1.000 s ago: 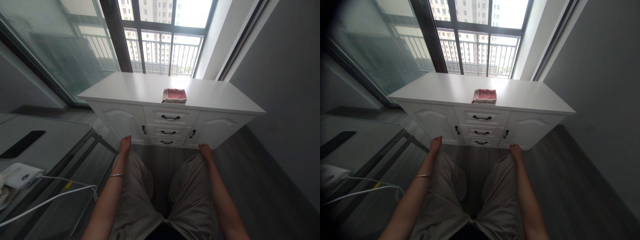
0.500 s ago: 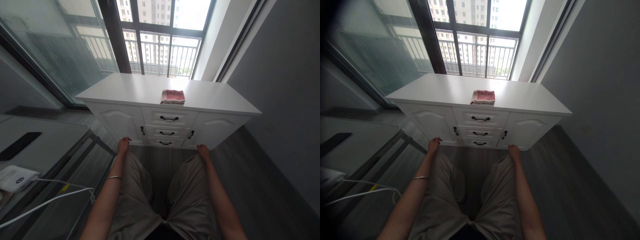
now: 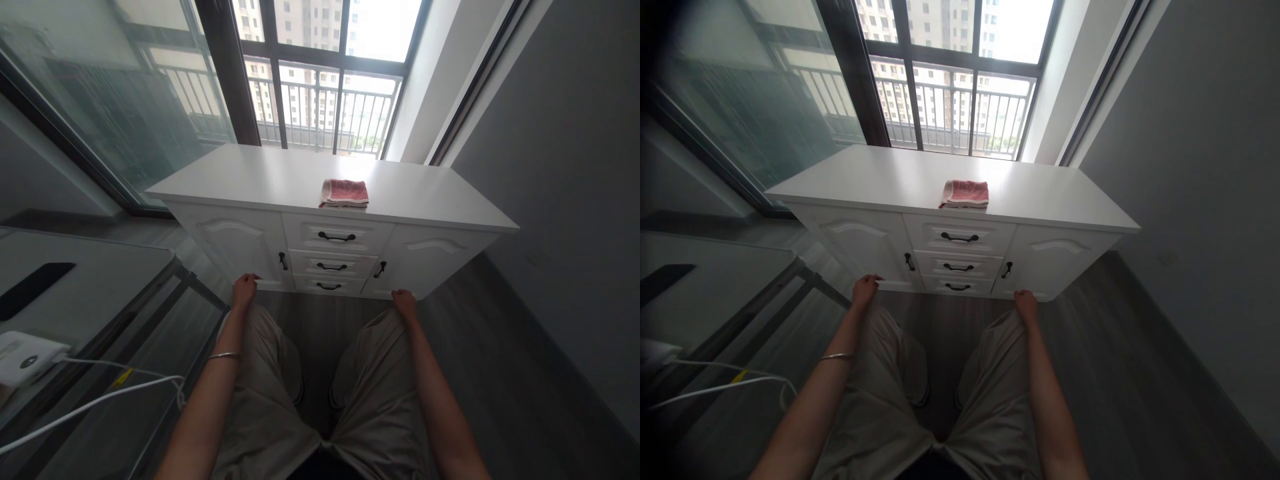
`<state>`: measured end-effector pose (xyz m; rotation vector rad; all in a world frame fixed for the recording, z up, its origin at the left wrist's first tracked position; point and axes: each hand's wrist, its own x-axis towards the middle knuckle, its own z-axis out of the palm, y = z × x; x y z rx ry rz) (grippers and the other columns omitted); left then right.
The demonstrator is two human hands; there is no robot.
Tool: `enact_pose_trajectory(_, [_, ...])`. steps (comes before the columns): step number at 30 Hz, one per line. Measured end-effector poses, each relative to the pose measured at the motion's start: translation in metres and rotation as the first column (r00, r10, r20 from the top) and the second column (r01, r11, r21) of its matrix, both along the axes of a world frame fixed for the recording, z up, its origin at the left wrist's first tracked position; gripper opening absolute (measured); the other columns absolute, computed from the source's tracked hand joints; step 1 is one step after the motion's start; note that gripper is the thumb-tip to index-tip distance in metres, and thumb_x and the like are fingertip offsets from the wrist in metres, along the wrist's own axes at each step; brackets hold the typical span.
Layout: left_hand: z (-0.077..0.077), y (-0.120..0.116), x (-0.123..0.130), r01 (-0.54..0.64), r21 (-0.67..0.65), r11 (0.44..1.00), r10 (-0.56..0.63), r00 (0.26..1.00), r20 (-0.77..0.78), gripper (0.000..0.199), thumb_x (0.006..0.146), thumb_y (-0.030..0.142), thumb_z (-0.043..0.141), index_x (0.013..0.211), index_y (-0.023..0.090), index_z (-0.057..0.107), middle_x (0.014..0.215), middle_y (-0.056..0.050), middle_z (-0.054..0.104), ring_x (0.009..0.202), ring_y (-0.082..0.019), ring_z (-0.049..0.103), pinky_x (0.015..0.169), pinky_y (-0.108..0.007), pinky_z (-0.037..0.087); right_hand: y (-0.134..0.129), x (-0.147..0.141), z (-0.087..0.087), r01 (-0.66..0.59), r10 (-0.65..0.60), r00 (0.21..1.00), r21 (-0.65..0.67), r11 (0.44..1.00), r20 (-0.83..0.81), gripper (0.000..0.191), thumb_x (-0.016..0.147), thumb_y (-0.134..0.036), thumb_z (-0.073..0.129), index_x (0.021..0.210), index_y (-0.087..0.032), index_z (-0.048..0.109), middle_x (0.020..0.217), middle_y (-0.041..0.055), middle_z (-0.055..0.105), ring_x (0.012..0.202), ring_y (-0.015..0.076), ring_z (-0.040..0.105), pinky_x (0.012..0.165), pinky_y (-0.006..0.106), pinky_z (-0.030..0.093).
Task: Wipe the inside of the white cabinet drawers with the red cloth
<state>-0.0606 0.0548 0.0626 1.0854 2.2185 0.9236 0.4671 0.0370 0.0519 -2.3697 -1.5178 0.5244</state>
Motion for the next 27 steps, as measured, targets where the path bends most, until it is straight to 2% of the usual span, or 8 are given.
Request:
enact_pose_trajectory(10, [0.0016,0.0012,-0.0005,-0.001,0.002,1.0,0.001,1.0,0.031,0.04,0.08,0.033,0.045,0.092,0.017,0.079,0.075,-0.009,0.072,0.079,-0.026,0.068,0.071,-0.032,0.048,0.0006,-0.0001,-0.0011,-0.024,0.024,0.999,-0.017,1.0,0.029,0.033,0.098,-0.026,0.051,0.084,-0.013,0.078,0.091,0.0155,0.077,0.085,0.0231,0.07,0.067,0.025,0.038])
enact_pose_trajectory(15, [-0.0013,0.0019,-0.0029,-0.014,0.006,1.0,0.014,1.0,0.022,0.039,0.08,0.033,0.044,0.09,0.018,0.079,0.075,-0.009,0.072,0.081,-0.026,0.068,0.072,-0.032,0.048,-0.0008,0.0003,-0.003,-0.027,0.027,0.999,0.008,1.0,0.028,0.034,0.098,-0.026,0.05,0.083,-0.013,0.078,0.085,0.0137,0.075,0.08,0.0225,0.069,0.064,0.026,0.036])
enact_pose_trajectory(27, [-0.0044,0.0016,-0.0043,-0.034,0.028,0.999,0.032,0.998,0.048,0.047,0.081,0.039,0.042,0.097,0.015,0.079,0.075,-0.009,0.071,0.075,-0.024,0.067,0.068,-0.032,0.047,-0.0017,-0.0031,0.0,-0.029,0.029,0.999,0.002,1.0,0.045,0.035,0.098,-0.026,0.05,0.088,-0.011,0.08,0.091,0.0161,0.077,0.082,0.022,0.069,0.066,0.025,0.038])
